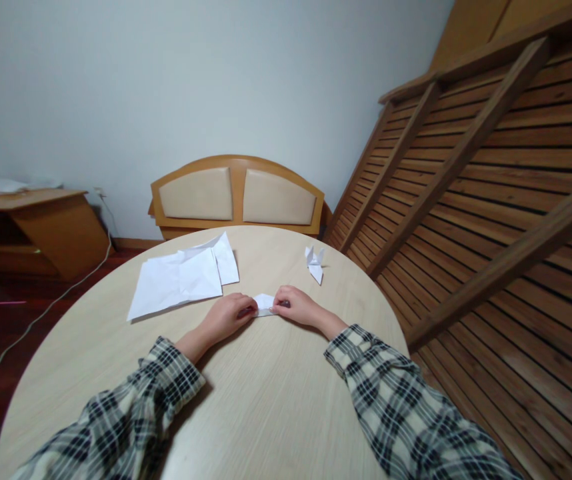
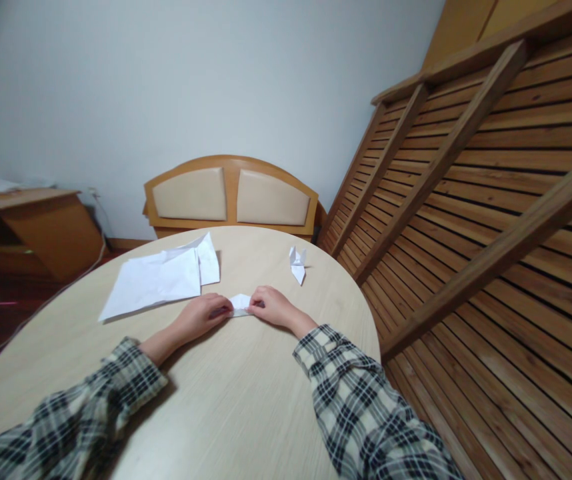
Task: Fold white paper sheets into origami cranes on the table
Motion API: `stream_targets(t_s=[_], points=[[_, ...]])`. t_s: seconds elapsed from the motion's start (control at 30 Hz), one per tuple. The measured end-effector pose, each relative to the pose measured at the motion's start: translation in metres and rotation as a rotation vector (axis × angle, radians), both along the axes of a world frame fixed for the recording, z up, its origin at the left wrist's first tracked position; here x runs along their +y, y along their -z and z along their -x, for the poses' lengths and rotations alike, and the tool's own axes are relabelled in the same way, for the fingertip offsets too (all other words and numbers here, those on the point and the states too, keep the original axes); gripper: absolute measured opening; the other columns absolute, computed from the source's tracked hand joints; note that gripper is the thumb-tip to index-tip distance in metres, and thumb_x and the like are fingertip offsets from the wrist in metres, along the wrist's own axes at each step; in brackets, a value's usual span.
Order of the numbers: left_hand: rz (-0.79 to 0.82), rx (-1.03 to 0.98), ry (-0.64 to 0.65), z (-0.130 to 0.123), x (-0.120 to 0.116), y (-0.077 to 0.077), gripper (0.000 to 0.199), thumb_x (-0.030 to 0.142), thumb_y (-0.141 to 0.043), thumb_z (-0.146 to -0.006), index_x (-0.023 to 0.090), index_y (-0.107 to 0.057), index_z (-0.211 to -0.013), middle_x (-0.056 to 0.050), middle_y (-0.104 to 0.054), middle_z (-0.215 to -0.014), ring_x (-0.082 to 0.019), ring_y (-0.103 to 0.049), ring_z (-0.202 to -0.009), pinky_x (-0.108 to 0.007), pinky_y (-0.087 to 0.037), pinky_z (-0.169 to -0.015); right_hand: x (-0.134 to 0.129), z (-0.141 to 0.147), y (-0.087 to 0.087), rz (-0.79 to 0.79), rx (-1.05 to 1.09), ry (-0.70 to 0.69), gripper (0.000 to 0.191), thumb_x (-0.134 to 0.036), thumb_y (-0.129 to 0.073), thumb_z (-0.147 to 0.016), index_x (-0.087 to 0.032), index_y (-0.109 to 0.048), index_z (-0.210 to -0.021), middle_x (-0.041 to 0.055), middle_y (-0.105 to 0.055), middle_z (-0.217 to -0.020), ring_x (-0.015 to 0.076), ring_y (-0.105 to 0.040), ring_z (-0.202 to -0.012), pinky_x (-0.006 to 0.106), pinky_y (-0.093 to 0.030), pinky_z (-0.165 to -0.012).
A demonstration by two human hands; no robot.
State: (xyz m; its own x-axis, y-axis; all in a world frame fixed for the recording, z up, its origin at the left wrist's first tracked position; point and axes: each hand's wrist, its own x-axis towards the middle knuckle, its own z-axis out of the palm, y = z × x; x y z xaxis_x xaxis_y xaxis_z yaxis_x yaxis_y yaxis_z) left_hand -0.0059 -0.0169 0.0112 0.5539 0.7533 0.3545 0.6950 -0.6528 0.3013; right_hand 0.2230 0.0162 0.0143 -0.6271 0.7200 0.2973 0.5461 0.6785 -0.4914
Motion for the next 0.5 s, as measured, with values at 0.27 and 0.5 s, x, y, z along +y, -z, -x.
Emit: stream_targets(t_s=[0.27, 0.5], points=[[-0.021, -0.029, 0.007, 0.0012, 0.0017, 0.0046, 0.011, 0.019, -0.052, -0.087, 0.02, -0.063, -0.09, -0.004, -0.066, -0.083, -0.018, -0.059, -0.075, -0.029, -0.045, -0.068, -0.0004, 0.0003, -0.001, -0.008, -0.003, 0.011, 0.005, -0.017, -0.068, -0.078, -0.015, -0.064, -0.076, 0.0015, -0.058, -0.076, 0.0137, -0.052, -0.074, 0.025, -0.038, -0.071], [-0.016, -0.035, 0.041, 0.0019, 0.0038, 0.0061, 0.016, 0.012, -0.052, -0.083, 0.02, -0.062, -0.092, -0.004, -0.065, -0.083, -0.018, -0.058, -0.077, -0.029, -0.046, -0.069, 0.0, -0.0003, -0.0005, 0.007, 0.008, -0.009, 0.006, -0.014, -0.066, -0.077, -0.015, -0.064, -0.082, 0.0023, -0.062, -0.082, 0.0148, -0.053, -0.078, 0.026, -0.039, -0.076]])
